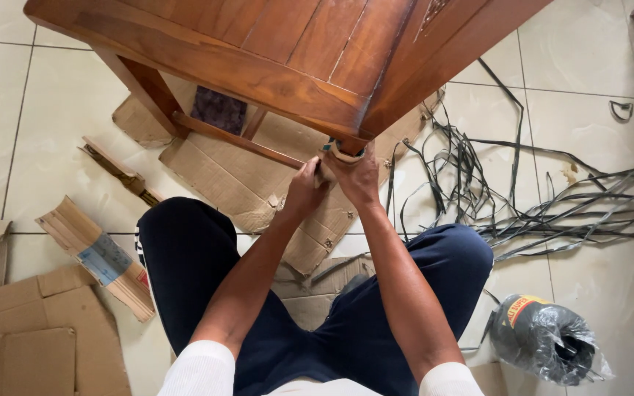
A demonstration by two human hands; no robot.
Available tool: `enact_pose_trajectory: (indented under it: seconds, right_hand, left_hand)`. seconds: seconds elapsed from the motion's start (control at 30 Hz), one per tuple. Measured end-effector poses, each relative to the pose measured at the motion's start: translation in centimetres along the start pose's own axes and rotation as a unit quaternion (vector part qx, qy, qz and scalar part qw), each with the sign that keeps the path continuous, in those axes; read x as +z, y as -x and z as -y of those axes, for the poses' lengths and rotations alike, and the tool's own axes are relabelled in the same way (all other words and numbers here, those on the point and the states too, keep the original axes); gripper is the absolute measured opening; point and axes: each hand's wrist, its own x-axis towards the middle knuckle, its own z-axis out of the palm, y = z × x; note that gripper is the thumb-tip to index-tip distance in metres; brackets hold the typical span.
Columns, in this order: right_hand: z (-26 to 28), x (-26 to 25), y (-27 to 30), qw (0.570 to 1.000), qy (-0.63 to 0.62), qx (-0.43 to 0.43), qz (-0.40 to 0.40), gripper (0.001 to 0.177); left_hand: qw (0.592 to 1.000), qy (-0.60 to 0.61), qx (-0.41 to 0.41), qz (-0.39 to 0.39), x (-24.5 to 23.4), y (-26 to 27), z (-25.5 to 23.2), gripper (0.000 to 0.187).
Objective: Wrapping the legs of a wooden table with cardboard and securing them with plastic ties.
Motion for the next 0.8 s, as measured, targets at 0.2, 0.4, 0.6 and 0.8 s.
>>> enact_pose_trajectory:
  seconds: [0.2, 0.4, 0.6, 0.8]
  right_hand:
    - [1.2, -1.1, 0.3, 0.998, -0.020, 0.004, 0.065, 0.075]
    - [0.0, -2.3, 0.2, 0.995, 0.036, -0.027, 0.090, 0.069]
    - [1.4, -2.1, 0.5, 0.994, 0.084, -0.039, 0.059, 0.065]
    - [0.2, -2.0, 0.6, 0.994, 0.068, -0.065, 0.052, 0.065]
  left_hand:
    - [0.998, -0.007, -0.062, 0.024, -0.3, 0.3, -0.1, 0.042]
    - [0.999, 0.022, 0.004, -0.028, -1.0, 0.5, -1.3, 0.056]
    - [0.998, 0.025, 0.028, -0.049, -1.3, 0.4, -2.8, 0.069]
    - [0.994, 0.075, 0.061, -0.044, -2.5, 1.0, -6.7, 0.063]
